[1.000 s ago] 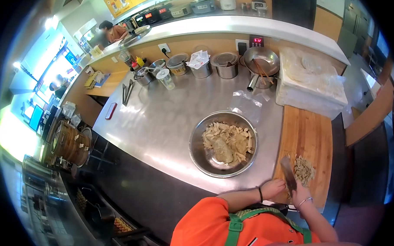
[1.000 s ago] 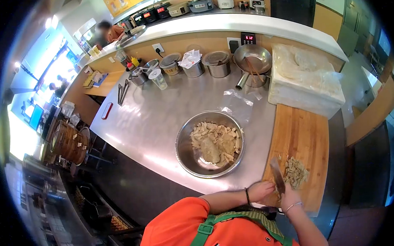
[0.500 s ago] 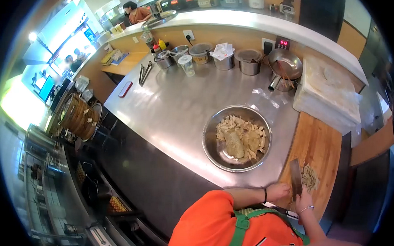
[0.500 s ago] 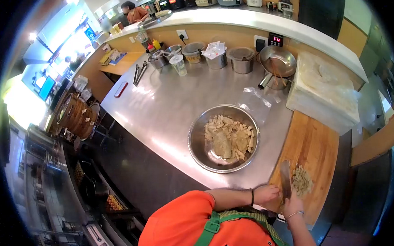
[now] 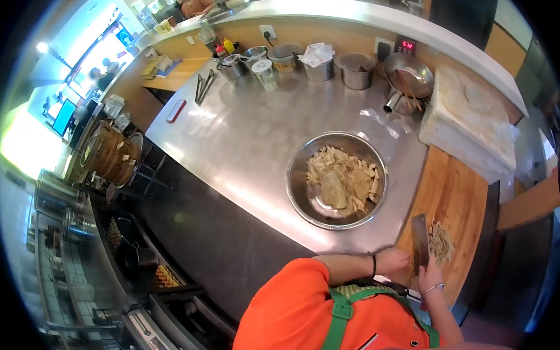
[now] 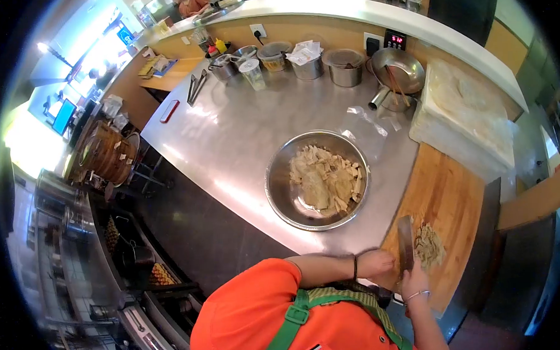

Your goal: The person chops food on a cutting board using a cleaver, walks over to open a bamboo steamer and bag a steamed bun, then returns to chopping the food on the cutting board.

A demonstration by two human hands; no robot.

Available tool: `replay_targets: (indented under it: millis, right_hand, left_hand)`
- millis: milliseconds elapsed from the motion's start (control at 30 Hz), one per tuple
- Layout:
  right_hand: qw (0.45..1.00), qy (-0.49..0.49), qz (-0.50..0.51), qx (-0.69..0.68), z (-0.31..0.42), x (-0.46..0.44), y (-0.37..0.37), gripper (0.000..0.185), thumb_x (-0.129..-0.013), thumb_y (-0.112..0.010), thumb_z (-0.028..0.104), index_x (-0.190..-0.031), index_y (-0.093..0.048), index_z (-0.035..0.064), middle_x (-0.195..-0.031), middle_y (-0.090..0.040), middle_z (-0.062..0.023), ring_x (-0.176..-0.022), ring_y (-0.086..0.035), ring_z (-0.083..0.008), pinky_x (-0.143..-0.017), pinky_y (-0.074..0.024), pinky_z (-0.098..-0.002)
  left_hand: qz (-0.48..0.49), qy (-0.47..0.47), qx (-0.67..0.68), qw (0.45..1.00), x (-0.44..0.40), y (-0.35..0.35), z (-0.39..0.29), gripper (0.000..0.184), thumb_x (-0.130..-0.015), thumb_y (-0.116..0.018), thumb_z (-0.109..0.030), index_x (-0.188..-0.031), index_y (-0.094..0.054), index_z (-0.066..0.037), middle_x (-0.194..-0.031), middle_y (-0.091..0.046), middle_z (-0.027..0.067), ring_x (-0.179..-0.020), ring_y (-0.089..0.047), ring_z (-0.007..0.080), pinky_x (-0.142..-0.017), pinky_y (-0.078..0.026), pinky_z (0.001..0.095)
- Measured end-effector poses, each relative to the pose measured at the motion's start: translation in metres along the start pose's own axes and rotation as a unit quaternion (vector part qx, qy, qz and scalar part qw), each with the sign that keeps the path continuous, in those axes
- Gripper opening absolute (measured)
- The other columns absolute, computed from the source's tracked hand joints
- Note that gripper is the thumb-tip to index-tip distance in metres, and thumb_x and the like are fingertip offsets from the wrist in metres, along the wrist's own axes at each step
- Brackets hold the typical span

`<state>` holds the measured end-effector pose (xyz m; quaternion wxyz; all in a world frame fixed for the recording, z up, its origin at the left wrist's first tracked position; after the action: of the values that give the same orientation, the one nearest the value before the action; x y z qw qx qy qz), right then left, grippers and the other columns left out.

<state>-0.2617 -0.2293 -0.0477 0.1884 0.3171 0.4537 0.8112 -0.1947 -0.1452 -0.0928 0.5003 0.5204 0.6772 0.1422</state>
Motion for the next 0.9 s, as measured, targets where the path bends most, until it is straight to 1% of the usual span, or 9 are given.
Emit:
replay_targets:
  millis: [200, 267, 400, 533, 567, 633, 667, 767, 900]
  right_hand:
    - [0.997, -0.048, 0.054, 0.030, 0.013, -0.004, -0.017, 0.038, -0.081, -0.047, 0.016, -0.116, -0.038, 0.0068, -0.085, -0.058, -0.0268, -0.080, -0.055, -0.0441, -0.071, -0.0432, -0.0503]
    - [0.995, -0.080, 0.066, 0.012, 0.014, -0.007, -0.019, 0.029, -0.084, -0.042, 0.021, -0.110, -0.040, 0.0089, -0.085, -0.058, -0.0269, -0.081, -0.055, -0.0445, -0.072, -0.0423, -0.0506]
    - [0.987, -0.025, -0.071, -0.142, -0.011, -0.011, -0.005, 0.034, -0.082, -0.050, 0.018, -0.111, -0.038, 0.0063, -0.087, -0.057, -0.0271, -0.086, -0.052, -0.0433, -0.072, -0.0424, -0.0469]
    - [0.986, 0.018, -0.068, -0.150, -0.038, 0.008, 0.030, 0.034, -0.081, -0.051, 0.019, -0.109, -0.040, 0.0048, -0.088, -0.056, -0.0262, -0.086, -0.052, -0.0427, -0.073, -0.0419, -0.0463]
    - [0.977, 0.067, -0.165, -0.114, -0.048, 0.012, 0.042, 0.034, -0.080, -0.053, 0.018, -0.107, -0.041, 0.0029, -0.081, -0.059, -0.0218, -0.069, -0.058, -0.0349, -0.061, -0.0459, -0.0416]
    - [0.964, -0.032, -0.124, -0.232, -0.067, 0.023, 0.060, 0.033, -0.080, -0.054, 0.016, -0.107, -0.041, 0.0024, -0.077, -0.058, -0.0174, -0.059, -0.057, -0.0276, -0.053, -0.0450, -0.0368]
    - [0.929, -0.128, -0.083, -0.338, -0.085, 0.028, 0.059, 0.033, -0.081, -0.055, 0.014, -0.108, -0.041, 0.0019, -0.073, -0.058, -0.0130, -0.049, -0.055, -0.0203, -0.045, -0.0441, -0.0320]
    - [0.868, -0.127, -0.130, -0.461, -0.139, 0.027, 0.041, 0.035, -0.081, -0.056, 0.010, -0.111, -0.041, 0.0023, -0.070, -0.055, -0.0059, -0.040, -0.046, -0.0093, -0.037, -0.0383, -0.0242]
    - [0.834, -0.176, -0.166, -0.497, -0.183, 0.037, 0.034, 0.036, -0.081, -0.055, 0.010, -0.112, -0.040, 0.0011, -0.070, -0.054, -0.0052, -0.042, -0.047, -0.0110, -0.038, -0.0390, -0.0255]
  left_hand:
    - [0.018, -0.037, -0.007, 0.999, 0.001, -0.017, 0.003, 0.011, -0.071, -0.050, -0.014, -0.075, -0.053, -0.004, -0.084, -0.051, 0.0125, -0.078, -0.051, 0.0267, -0.066, -0.044, 0.0353]
    - [0.264, 0.069, 0.030, 0.962, 0.005, -0.047, 0.009, 0.014, -0.073, -0.048, -0.014, -0.080, -0.055, -0.003, -0.087, -0.053, 0.0155, -0.082, -0.051, 0.0291, -0.069, -0.043, 0.0366]
    - [-0.019, 0.081, 0.146, 0.986, 0.006, 0.000, 0.007, 0.024, -0.074, -0.056, -0.006, -0.096, -0.054, 0.001, -0.093, -0.053, 0.0183, -0.086, -0.052, 0.0330, -0.076, -0.044, 0.0379]
    - [0.052, 0.114, 0.041, 0.991, -0.010, 0.003, -0.006, 0.070, -0.062, -0.073, -0.027, -0.119, -0.042, -0.001, -0.116, -0.041, 0.0196, -0.105, -0.041, 0.0390, -0.089, -0.036, 0.0440]
    - [0.058, 0.115, 0.045, 0.991, -0.022, 0.007, -0.009, 0.070, -0.062, -0.073, -0.027, -0.119, -0.042, -0.001, -0.116, -0.041, 0.0196, -0.105, -0.041, 0.0390, -0.089, -0.036, 0.0440]
    - [0.120, 0.130, -0.031, 0.984, -0.045, 0.002, -0.007, 0.090, -0.060, -0.072, -0.040, -0.131, -0.028, -0.004, -0.134, -0.026, 0.0200, -0.122, -0.024, 0.0423, -0.098, -0.023, 0.0525]
    - [0.122, 0.130, -0.031, 0.984, -0.051, -0.004, -0.004, 0.090, -0.060, -0.072, -0.040, -0.131, -0.028, -0.004, -0.134, -0.026, 0.0200, -0.122, -0.024, 0.0423, -0.098, -0.023, 0.0525]
    - [0.187, 0.153, -0.091, 0.966, -0.070, -0.031, 0.007, 0.100, -0.058, -0.070, -0.050, -0.134, -0.023, -0.007, -0.141, -0.015, 0.0180, -0.128, -0.014, 0.0420, -0.099, -0.014, 0.0590]
    - [0.178, 0.216, -0.143, 0.949, -0.096, -0.033, 0.030, 0.101, -0.058, -0.070, -0.054, -0.135, -0.022, -0.009, -0.142, -0.011, 0.0173, -0.128, -0.009, 0.0431, -0.099, -0.014, 0.0593]
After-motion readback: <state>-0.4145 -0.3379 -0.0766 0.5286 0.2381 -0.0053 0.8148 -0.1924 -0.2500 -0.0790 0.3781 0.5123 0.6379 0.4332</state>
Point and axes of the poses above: each hand's wrist, its own x-axis away from the middle knuckle, its own y-axis out of the back of the hand, z = x × y, the point moved 8 cm from there along -x, towards the middle knuckle
